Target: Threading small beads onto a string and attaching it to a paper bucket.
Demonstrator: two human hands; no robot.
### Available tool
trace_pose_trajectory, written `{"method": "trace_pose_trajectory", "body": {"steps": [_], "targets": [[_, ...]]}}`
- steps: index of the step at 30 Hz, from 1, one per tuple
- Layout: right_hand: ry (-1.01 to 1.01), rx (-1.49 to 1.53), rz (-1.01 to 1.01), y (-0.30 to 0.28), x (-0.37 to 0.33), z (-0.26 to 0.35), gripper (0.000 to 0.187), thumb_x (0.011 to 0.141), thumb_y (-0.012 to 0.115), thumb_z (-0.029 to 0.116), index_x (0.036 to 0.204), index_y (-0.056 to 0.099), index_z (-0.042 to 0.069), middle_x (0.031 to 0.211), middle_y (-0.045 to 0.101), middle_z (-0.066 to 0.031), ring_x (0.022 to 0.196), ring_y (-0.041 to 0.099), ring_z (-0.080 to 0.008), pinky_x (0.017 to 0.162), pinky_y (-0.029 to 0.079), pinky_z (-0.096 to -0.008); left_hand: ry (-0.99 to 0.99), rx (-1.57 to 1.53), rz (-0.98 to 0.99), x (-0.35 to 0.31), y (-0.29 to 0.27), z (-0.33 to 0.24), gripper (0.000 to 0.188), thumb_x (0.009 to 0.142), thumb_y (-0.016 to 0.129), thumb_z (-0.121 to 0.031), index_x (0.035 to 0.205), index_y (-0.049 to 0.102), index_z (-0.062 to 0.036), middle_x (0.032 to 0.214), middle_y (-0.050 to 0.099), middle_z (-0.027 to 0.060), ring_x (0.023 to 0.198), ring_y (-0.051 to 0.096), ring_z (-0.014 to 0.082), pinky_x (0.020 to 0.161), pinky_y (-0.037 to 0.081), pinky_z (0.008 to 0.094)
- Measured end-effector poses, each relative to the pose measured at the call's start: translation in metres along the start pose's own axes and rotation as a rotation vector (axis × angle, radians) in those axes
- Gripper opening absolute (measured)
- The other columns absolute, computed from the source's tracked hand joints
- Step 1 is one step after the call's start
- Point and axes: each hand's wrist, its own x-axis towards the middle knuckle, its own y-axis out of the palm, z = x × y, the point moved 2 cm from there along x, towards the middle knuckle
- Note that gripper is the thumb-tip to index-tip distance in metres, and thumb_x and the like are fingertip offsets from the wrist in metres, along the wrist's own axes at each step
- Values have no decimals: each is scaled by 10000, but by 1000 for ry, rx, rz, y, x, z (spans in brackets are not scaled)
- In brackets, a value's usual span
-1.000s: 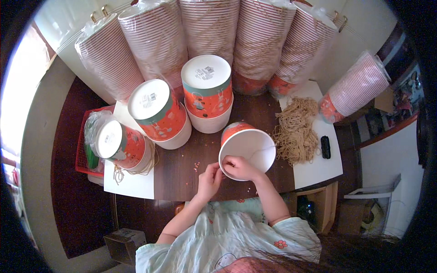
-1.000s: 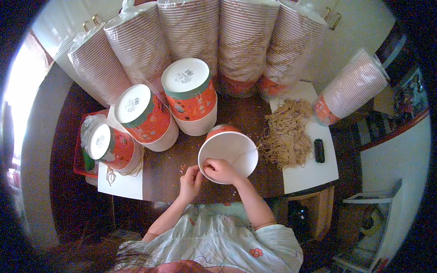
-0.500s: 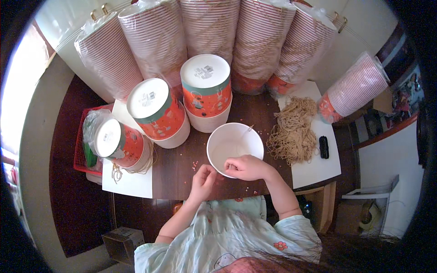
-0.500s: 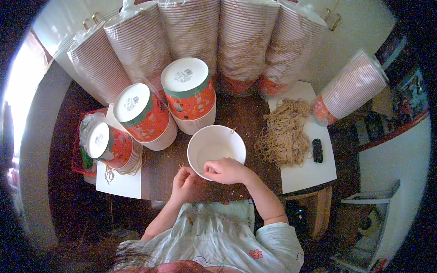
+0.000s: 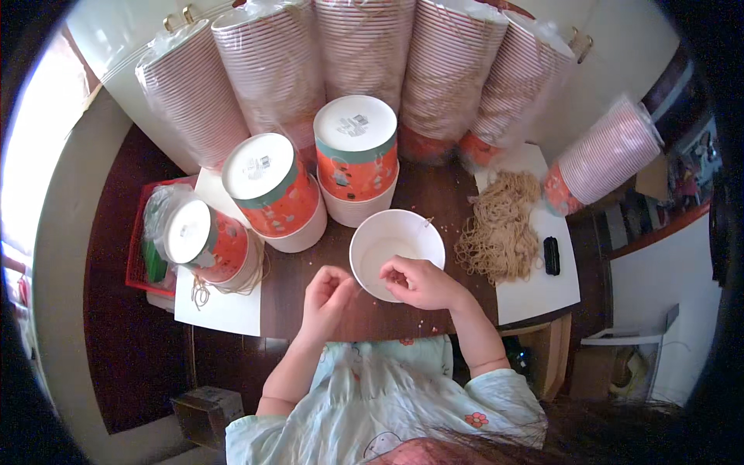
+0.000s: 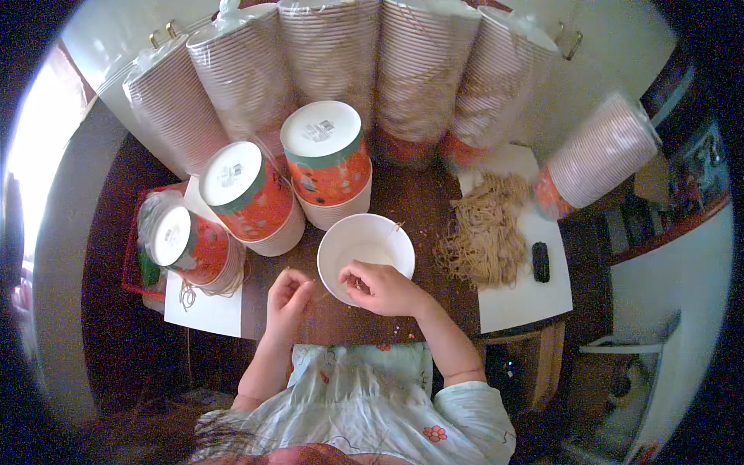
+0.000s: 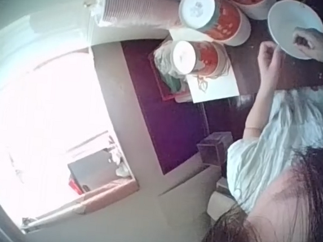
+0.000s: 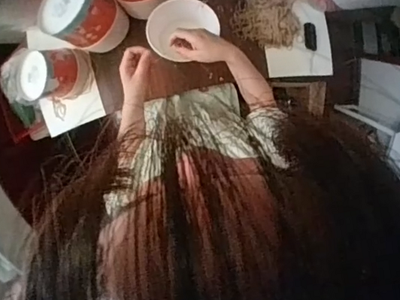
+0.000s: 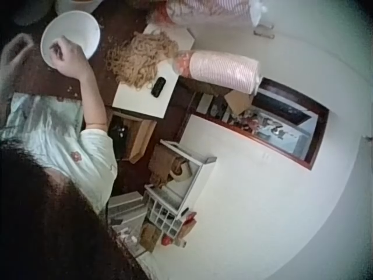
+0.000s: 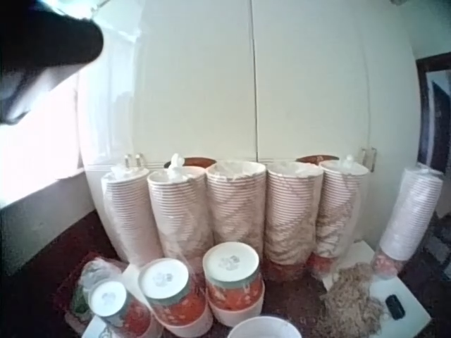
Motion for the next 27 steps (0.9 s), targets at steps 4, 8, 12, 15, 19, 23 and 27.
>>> {"method": "trace_pose_trajectory", "body": {"steps": [4,8,12,15,19,23,27], "targets": [[-135,7,11,-1,5,9,105,753,540,13,854,529,37,782,556,-64,716,561,-166,637,449,-275,69,175,36,21,6,7,66,808,558,-30,821,494,-24,726,538,-10,650,496,37,567,409,169],[-243,23,5,-2,9,9,100,718,515,-37,783,551,30,792,554,-64,760,559,-200,678,447,-291,-15,142,166,23,12,14,83,802,556,-25,875,523,-3,794,551,7,682,504,41,582,414,169],[-277,27,-44,-5,13,9,106,699,517,-44,769,556,26,791,555,-67,762,560,-204,684,446,-293,37,126,263,18,16,12,120,814,551,-52,913,535,14,796,554,0,689,508,41,596,426,183],[-241,-9,-82,-3,13,5,109,682,525,-41,753,566,31,799,558,-64,773,560,-207,684,445,-300,40,208,224,18,13,14,83,806,567,-57,867,551,-2,754,548,-12,693,487,39,611,396,178],[-258,-198,-188,1,9,2,89,683,577,17,762,592,54,805,568,-54,768,557,-214,739,419,-324,-20,191,195,18,8,12,76,809,573,-71,846,552,-8,755,557,-6,691,496,45,616,404,184],[-309,-308,-164,9,6,-12,105,712,624,182,765,607,93,791,561,-32,831,541,-202,786,376,-340,-73,36,210,19,2,14,66,826,551,-74,851,545,-14,780,569,2,720,517,59,645,419,192],[-255,-310,-167,11,3,-16,100,716,625,196,761,610,107,815,561,-22,820,535,-193,773,368,-340,-42,-10,201,17,0,12,72,837,538,-73,875,525,-13,810,576,13,754,533,70,686,432,202]]}}
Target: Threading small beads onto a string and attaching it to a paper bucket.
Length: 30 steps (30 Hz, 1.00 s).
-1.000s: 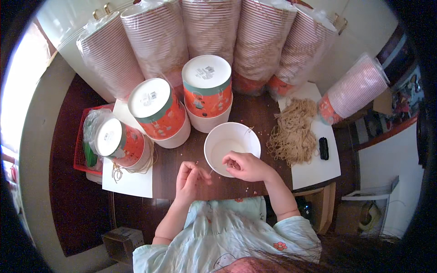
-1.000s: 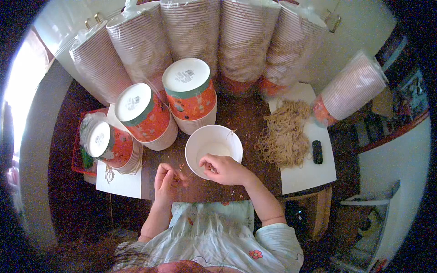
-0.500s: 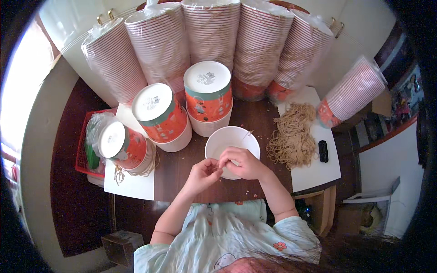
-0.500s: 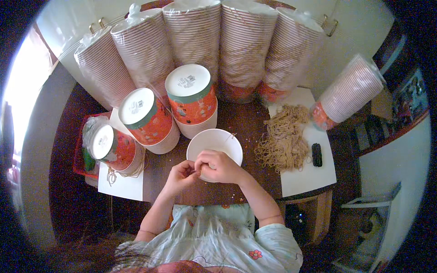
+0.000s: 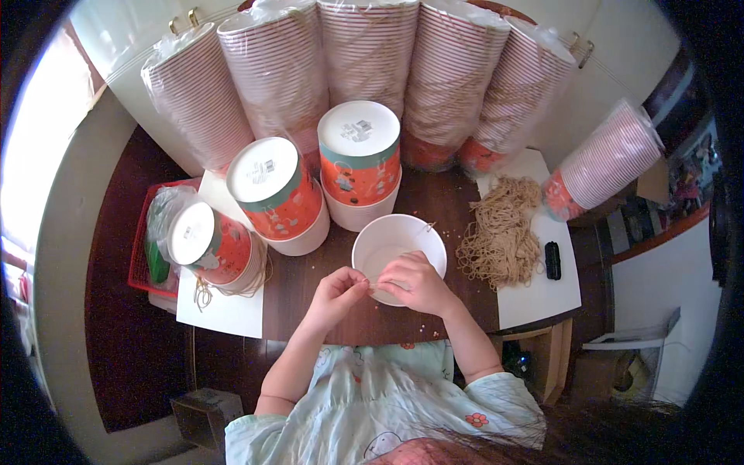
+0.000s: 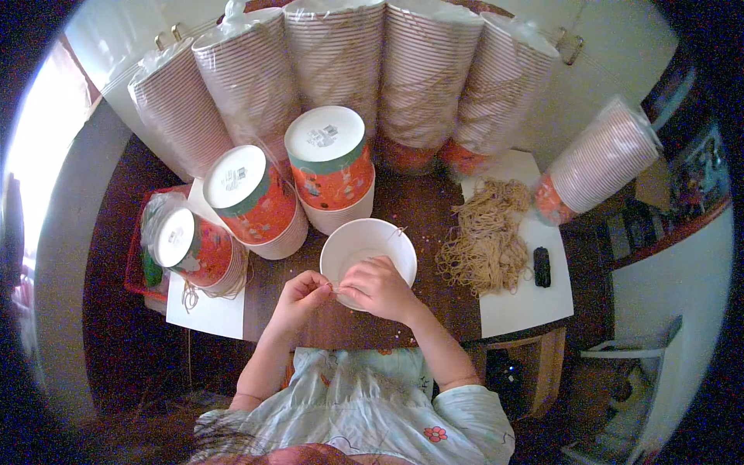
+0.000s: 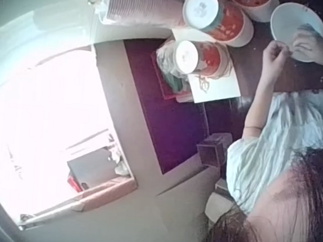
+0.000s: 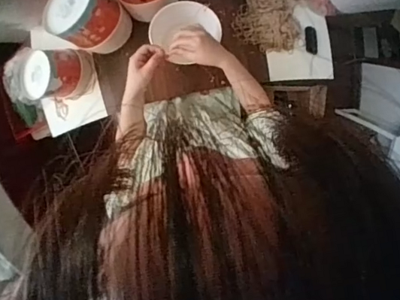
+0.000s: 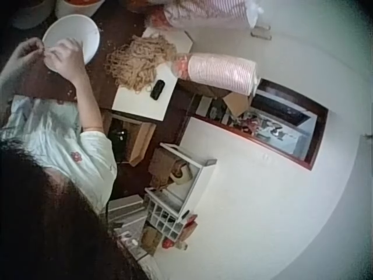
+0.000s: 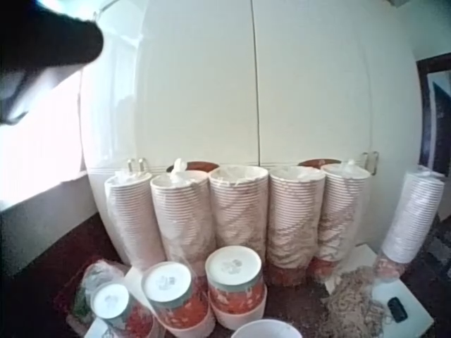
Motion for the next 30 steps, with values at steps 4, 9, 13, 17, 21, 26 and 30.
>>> {"method": "trace_pose_trajectory", "body": {"steps": [4,9,13,17,21,26,30], "targets": [[-51,-17,-92,-3,-1,9,83,697,642,190,731,611,121,791,545,-6,781,527,-189,731,367,-344,4,59,-17,-2,-10,4,75,834,539,-70,875,514,-12,815,579,22,765,540,77,704,435,207],[-132,-123,9,9,-4,27,65,657,660,177,693,614,149,713,488,7,727,509,-156,664,353,-326,-59,-96,-36,1,-18,11,59,819,549,-51,847,506,-23,793,571,19,749,538,75,689,433,199],[-156,-242,42,18,-3,30,122,628,695,203,715,623,157,730,504,14,715,508,-149,676,364,-320,-57,-64,-40,1,-22,13,72,797,558,-25,843,503,-25,783,567,16,740,534,69,675,432,188],[-108,-198,-108,14,5,22,143,636,698,207,733,626,130,740,515,10,717,508,-161,681,366,-314,35,155,-50,0,-19,7,131,775,568,-1,868,478,-21,787,564,16,743,530,58,652,429,182],[-49,-149,-171,17,10,18,129,634,697,166,731,630,112,724,525,13,710,516,-163,690,366,-306,83,251,-7,0,-14,-1,178,776,575,-7,899,447,-21,819,561,23,745,532,59,657,435,188],[-31,-158,-144,22,10,17,113,627,698,151,711,632,114,707,531,26,709,522,-153,689,363,-300,45,202,-43,-2,-14,-2,198,779,583,-21,918,443,-20,832,564,32,749,533,59,640,435,184],[25,-170,-185,25,9,15,91,631,696,138,698,635,130,714,539,24,716,530,-151,688,362,-290,82,252,-150,-6,-18,3,201,751,616,-44,903,486,-20,779,556,29,718,532,69,598,428,203]]}}
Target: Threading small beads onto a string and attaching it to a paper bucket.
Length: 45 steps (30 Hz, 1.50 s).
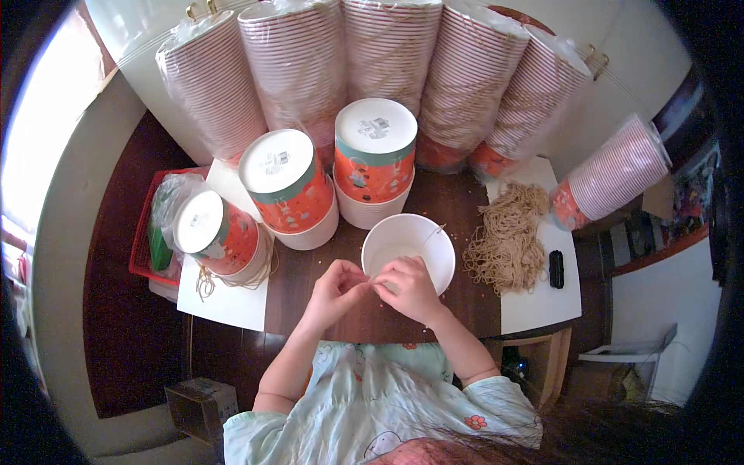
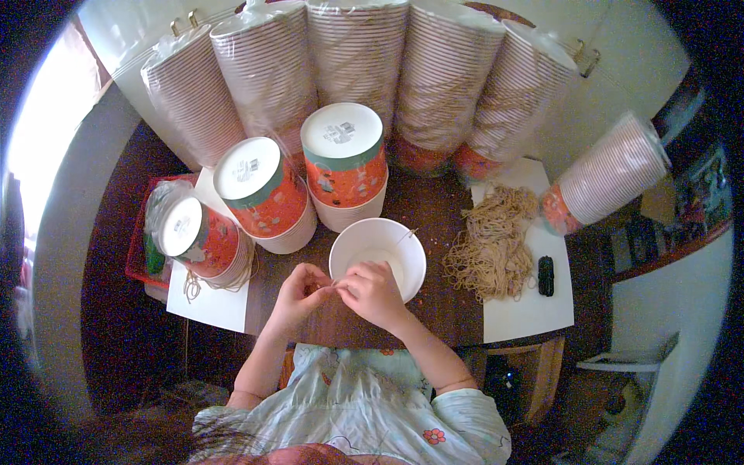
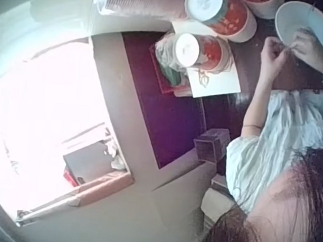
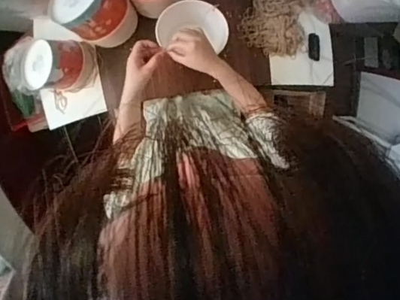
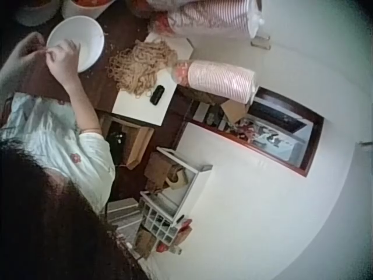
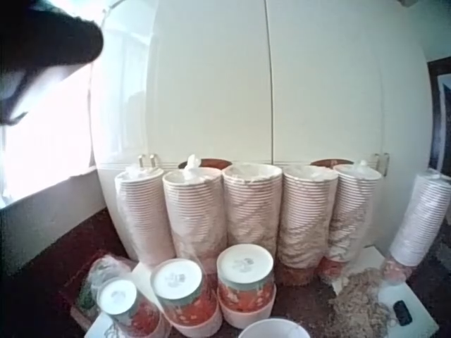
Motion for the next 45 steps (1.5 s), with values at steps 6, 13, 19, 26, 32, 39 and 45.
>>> {"method": "trace_pose_trajectory", "body": {"steps": [6,13,19,26,32,39,45], "targets": [[101,104,14,-3,1,-4,75,644,697,151,689,639,135,712,541,17,704,534,-161,666,373,-294,349,535,-199,-16,5,-7,124,667,660,-80,762,587,-49,697,514,74,639,508,208,572,429,304],[146,155,58,0,0,-3,77,649,697,157,692,640,129,707,539,8,708,537,-167,665,375,-295,425,793,-279,-16,17,9,165,616,657,-58,774,617,-79,679,522,57,659,516,229,574,440,330],[131,165,57,-1,1,-4,73,656,691,136,693,636,108,699,544,-7,698,544,-171,652,390,-291,539,784,-389,-14,12,4,162,611,647,-34,763,621,-81,690,565,62,654,545,223,582,457,317],[121,269,32,1,3,-7,64,632,681,90,662,626,75,676,558,-43,649,566,-209,568,435,-318,392,524,-324,-14,14,-3,149,664,615,27,792,622,-48,731,594,68,644,560,191,564,463,284],[116,291,22,0,3,-6,63,634,680,90,662,628,70,672,561,-46,639,569,-207,565,444,-314,333,403,-290,-8,11,2,137,692,598,31,815,622,-26,744,596,69,664,566,162,571,458,253],[112,277,37,1,2,-9,72,653,681,83,698,628,66,679,551,-34,638,557,-182,585,436,-289,322,259,-232,-6,11,12,134,719,579,31,836,625,-13,791,600,83,709,567,140,591,451,232],[109,249,23,2,2,-10,73,653,685,92,686,624,69,672,551,-34,629,556,-186,574,434,-293,178,144,-178,-9,14,15,95,764,588,-17,853,618,0,818,603,76,704,564,107,601,447,213]]}}
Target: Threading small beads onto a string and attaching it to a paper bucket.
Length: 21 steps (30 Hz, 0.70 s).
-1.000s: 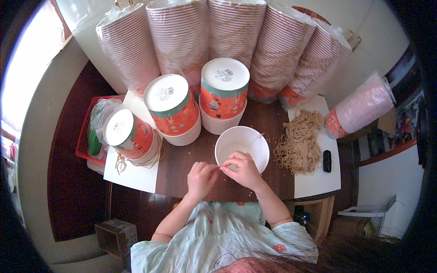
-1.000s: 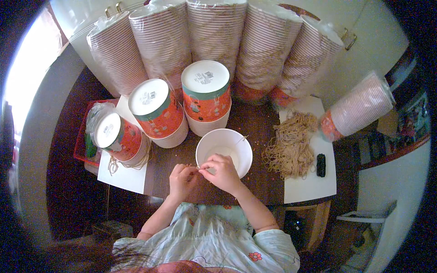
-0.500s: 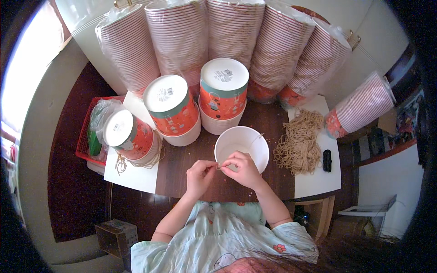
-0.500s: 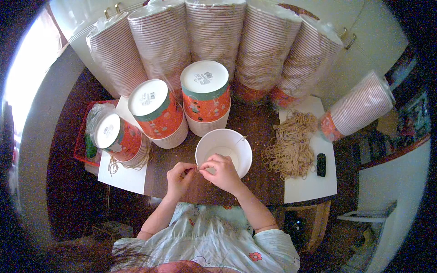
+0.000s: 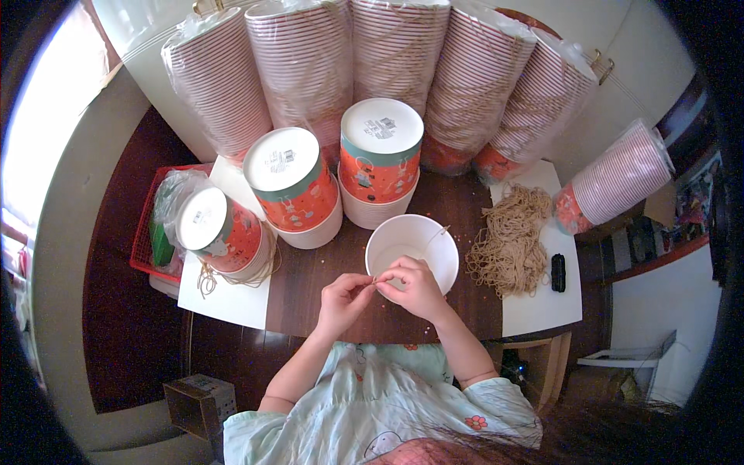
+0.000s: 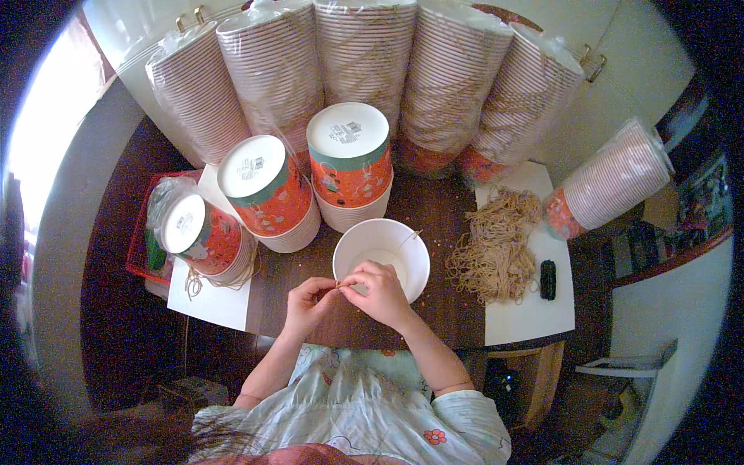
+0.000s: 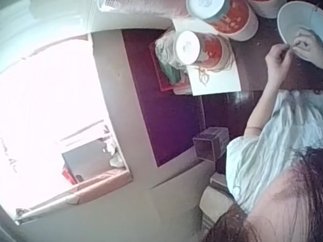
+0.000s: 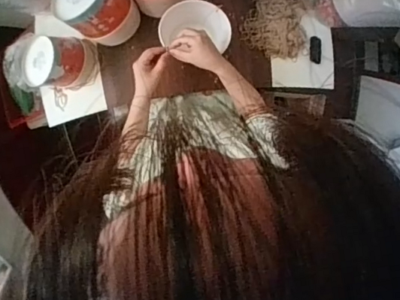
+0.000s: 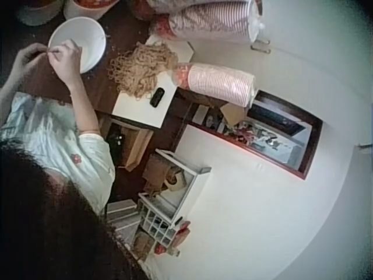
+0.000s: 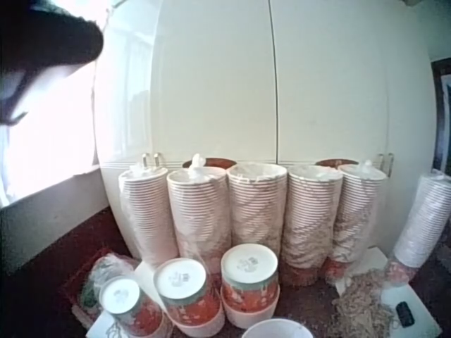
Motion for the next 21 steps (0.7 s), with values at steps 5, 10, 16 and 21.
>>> {"method": "trace_pose_trajectory", "body": {"steps": [5,10,16,21], "targets": [[-1,-1,-9,-2,1,3,78,650,687,98,676,619,70,679,556,-37,645,564,-190,579,431,-290,-17,47,20,0,-1,2,93,779,595,-42,858,602,7,824,595,57,711,551,92,622,439,205],[137,34,62,-9,0,8,156,647,703,102,757,595,78,700,531,-16,601,501,-134,549,402,-247,-353,-519,189,-1,-4,5,102,831,545,-86,902,569,-16,842,578,8,733,531,79,662,423,194],[47,222,27,-11,-6,13,225,621,731,70,802,599,81,715,514,-25,603,492,-127,515,404,-223,-583,-716,226,-1,-5,-10,86,838,540,-109,886,575,-46,804,572,-21,669,490,33,571,383,157],[-162,79,14,-9,-4,17,211,636,721,82,827,632,81,712,518,-26,631,530,-146,546,442,-255,-591,-708,243,-2,-2,-4,77,841,539,-124,870,581,-68,782,566,-37,613,442,7,499,327,145]]}}
